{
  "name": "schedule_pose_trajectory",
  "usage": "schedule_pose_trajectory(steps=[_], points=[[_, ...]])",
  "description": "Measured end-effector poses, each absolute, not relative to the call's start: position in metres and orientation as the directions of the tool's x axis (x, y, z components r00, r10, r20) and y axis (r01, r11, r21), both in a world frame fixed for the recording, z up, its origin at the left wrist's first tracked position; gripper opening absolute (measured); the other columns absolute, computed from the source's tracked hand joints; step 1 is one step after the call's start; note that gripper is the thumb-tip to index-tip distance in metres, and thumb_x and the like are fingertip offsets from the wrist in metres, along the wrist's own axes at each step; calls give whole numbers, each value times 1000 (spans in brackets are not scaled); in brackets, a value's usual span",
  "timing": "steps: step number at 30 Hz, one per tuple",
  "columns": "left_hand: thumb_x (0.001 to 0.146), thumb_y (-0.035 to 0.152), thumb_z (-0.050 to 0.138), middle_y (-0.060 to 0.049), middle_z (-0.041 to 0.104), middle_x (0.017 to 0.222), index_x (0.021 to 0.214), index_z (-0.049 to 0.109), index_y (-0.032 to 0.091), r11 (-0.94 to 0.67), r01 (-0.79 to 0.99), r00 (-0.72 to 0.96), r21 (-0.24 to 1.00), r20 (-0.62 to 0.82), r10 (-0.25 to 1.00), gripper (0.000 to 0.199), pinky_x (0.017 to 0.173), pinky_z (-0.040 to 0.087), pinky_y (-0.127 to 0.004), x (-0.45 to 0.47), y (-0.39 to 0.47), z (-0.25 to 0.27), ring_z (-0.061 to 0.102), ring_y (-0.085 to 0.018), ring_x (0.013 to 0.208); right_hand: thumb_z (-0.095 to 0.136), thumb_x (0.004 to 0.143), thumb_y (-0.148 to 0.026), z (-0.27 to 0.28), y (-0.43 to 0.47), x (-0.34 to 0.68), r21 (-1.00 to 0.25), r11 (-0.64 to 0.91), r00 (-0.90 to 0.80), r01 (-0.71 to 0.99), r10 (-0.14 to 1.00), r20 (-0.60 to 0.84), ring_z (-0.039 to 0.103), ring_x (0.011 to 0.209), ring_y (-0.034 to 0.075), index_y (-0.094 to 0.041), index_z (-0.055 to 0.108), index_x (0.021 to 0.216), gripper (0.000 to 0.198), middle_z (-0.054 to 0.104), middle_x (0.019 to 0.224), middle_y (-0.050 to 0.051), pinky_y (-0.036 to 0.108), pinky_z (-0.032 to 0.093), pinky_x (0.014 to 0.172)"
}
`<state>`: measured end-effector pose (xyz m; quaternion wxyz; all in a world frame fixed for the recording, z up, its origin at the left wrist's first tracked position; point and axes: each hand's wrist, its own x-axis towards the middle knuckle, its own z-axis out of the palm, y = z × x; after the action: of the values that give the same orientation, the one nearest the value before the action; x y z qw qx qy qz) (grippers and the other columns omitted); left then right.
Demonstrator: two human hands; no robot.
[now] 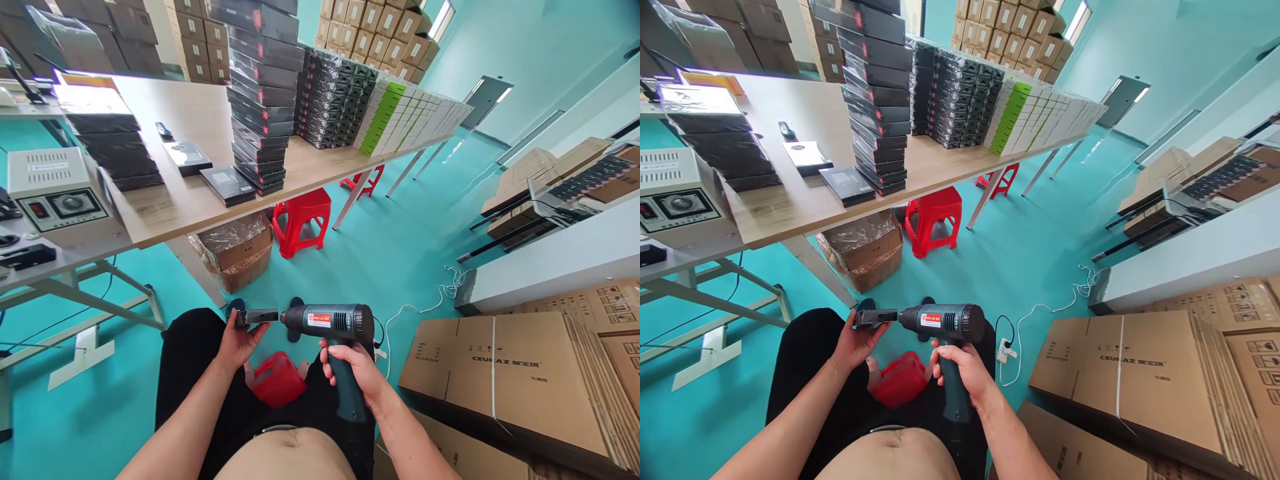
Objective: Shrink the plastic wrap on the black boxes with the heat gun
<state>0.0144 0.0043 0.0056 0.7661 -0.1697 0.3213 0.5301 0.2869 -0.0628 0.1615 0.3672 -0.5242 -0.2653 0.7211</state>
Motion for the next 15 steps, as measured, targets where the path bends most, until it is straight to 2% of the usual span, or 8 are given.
schedule_pose_trajectory(steps=[7, 10, 13, 15], points=[[80, 43, 61, -16, 64, 105, 104, 55, 13, 405, -905, 239, 128, -636, 734, 38, 81, 57, -48, 10, 1, 1, 63, -34, 105, 61, 78, -28, 159, -63, 293, -756, -589, -205, -287, 808, -552, 60, 60, 14, -11, 65, 101, 29, 65, 81, 6, 23, 49, 50], [78, 31, 60, -12, 68, 97, 102, 58, 16, 409, -893, 205, 187, -641, 740, 29, 77, 57, -48, 11, 0, 1, 67, -30, 91, 60, 79, -28, 161, -65, 298, -749, -598, -200, -284, 801, -564, 61, 61, 14, -12, 65, 101, 29, 65, 82, 7, 23, 48, 50], [67, 14, 55, -11, 70, 87, 99, 61, 14, 414, -870, 144, 267, -666, 732, 32, 71, 58, -47, 14, 1, 0, 69, -29, 78, 60, 78, -28, 164, -69, 302, -743, -609, -176, -279, 793, -584, 60, 59, 14, -11, 66, 99, 28, 65, 80, 7, 23, 47, 48], [57, 10, 50, -10, 69, 76, 91, 61, 13, 410, -857, 81, 311, -705, 704, 35, 67, 58, -48, 15, 3, -1, 69, -29, 72, 59, 77, -28, 165, -73, 304, -739, -615, -169, -276, 788, -592, 60, 58, 14, -11, 66, 99, 28, 65, 79, 6, 23, 46, 47]])
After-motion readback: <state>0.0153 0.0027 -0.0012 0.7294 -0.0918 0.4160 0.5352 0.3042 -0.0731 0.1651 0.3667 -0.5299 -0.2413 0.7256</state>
